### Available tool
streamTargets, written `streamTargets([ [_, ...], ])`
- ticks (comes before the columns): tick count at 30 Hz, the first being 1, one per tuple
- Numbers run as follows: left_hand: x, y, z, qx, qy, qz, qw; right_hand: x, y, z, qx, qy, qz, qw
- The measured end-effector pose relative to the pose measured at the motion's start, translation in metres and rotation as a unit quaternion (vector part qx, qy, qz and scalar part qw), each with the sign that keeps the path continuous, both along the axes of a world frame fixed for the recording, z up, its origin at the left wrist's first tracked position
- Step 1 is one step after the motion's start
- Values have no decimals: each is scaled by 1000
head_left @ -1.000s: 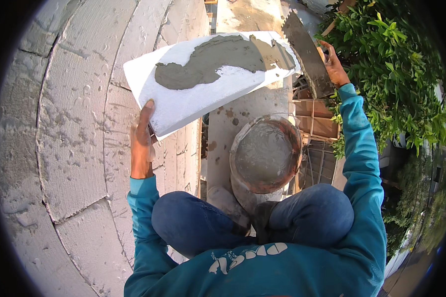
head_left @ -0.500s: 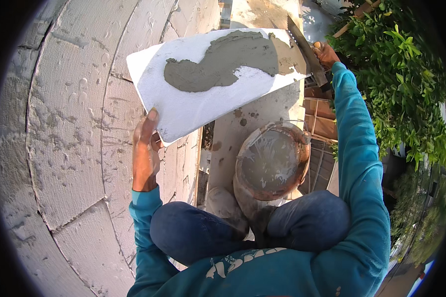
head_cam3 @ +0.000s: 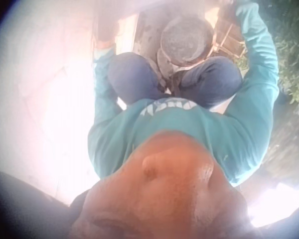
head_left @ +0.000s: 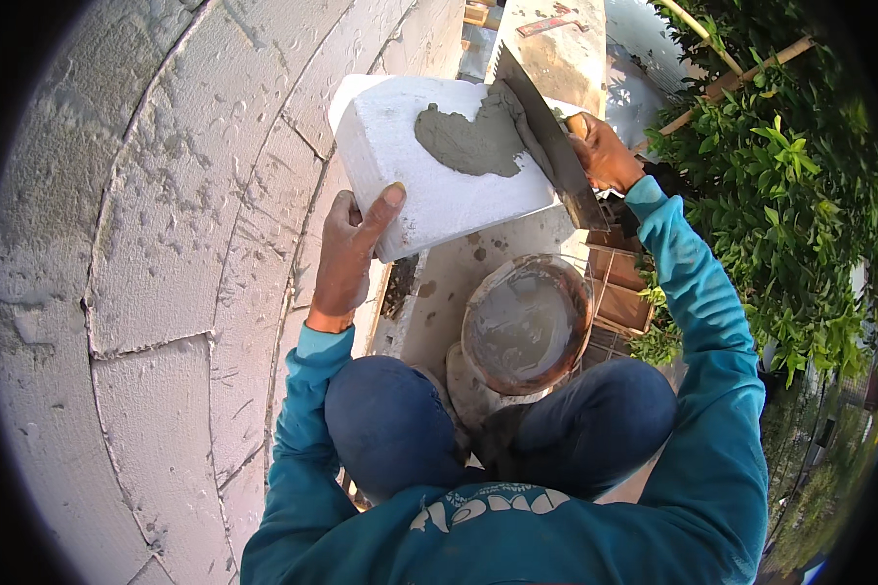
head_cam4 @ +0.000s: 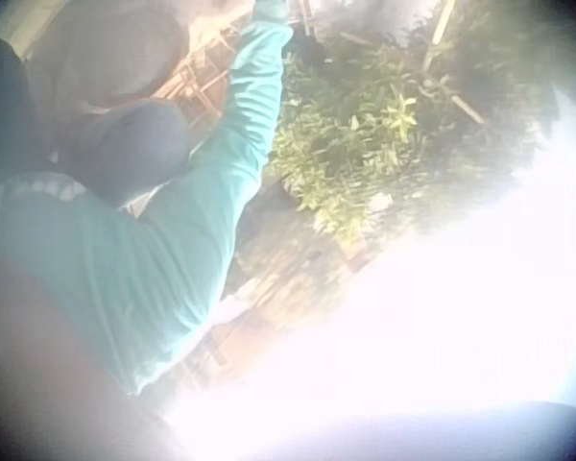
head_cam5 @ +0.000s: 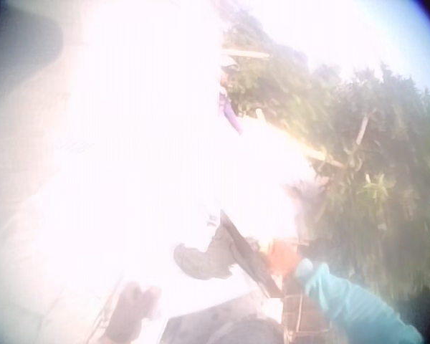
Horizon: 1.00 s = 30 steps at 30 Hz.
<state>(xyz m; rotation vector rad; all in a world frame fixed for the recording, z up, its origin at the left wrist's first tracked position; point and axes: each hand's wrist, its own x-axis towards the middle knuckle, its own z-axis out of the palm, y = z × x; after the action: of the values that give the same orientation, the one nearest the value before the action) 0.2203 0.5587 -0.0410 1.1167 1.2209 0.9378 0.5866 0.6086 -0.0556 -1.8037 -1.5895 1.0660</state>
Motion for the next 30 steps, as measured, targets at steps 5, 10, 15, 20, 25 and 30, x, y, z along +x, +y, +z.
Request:
streamTargets([
  [5,5,-5,6,6,-39,19,999,-60,-17,42,-3,48,27,998],
  [10,3,-2,0,27,-69,18,997,-106,-31,76,13,62,40,997],
  [15,-1,-1,-13,-21,-127,15,992,-117,-38,68,23,109,59,992],
  [20,-6,2,-19,-57,-202,4,978,-115,-55,49,73,206,99,971],
  [25,-7,0,-17,-53,-217,4,975,-99,-48,69,-6,291,-110,950],
  [30,-7,2,-16,-55,-185,7,981,-103,-37,87,-60,223,-50,972],
])
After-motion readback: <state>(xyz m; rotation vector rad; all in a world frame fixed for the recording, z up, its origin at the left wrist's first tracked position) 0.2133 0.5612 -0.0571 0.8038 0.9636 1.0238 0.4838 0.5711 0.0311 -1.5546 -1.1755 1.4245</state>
